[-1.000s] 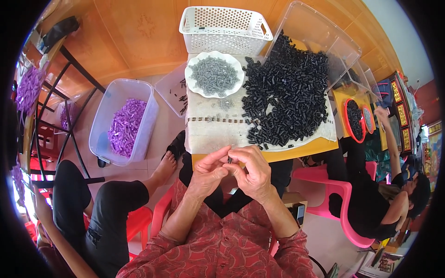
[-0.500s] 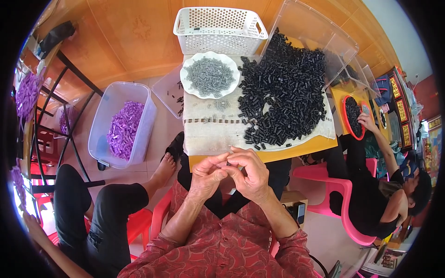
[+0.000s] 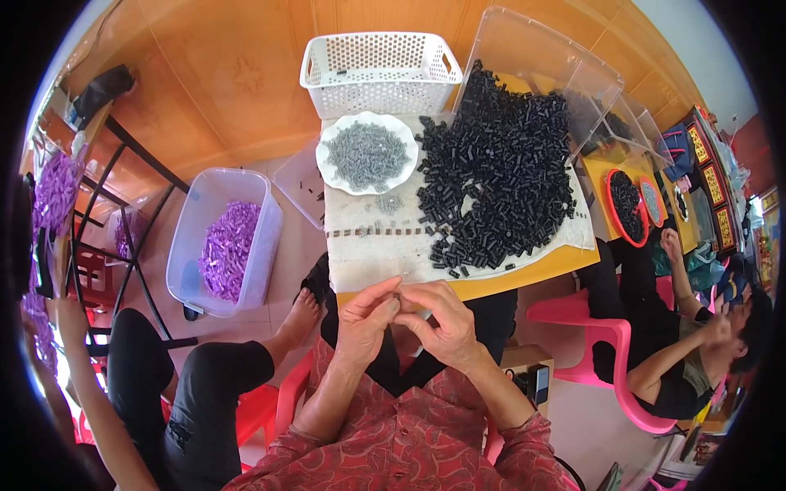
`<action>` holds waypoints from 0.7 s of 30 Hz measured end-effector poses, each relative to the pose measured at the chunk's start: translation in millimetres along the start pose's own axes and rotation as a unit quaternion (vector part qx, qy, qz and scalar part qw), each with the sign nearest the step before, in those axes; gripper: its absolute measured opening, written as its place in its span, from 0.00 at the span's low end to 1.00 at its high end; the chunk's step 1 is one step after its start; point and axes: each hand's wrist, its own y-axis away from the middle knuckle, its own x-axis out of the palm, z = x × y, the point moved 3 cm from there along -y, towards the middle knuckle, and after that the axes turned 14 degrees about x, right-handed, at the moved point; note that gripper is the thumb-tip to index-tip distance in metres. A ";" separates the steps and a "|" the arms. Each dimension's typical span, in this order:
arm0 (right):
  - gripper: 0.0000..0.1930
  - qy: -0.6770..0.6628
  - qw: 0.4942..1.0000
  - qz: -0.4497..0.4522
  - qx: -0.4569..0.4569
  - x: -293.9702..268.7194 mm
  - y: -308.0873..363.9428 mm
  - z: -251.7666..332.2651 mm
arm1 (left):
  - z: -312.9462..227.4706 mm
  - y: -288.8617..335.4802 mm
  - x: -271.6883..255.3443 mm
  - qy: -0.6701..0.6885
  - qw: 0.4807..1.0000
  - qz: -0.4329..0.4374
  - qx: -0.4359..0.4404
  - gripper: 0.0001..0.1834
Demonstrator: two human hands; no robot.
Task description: Assembling small black components with silver metal inserts by hand.
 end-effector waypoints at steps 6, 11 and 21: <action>0.16 0.008 0.999 -0.015 0.038 -0.8 5.4 -7.9 | -10.9 -32.6 1.6 -0.022 0.994 -0.101 -0.035 0.14; 0.10 0.010 0.999 -0.013 0.028 -2.9 3.9 -14.7 | -33.3 -132.6 22.7 -0.095 0.988 -0.114 0.051 0.13; 0.08 0.016 0.998 -0.004 0.053 -11.9 14.0 -23.9 | -80.7 -337.6 33.8 -0.117 0.977 -0.114 0.137 0.11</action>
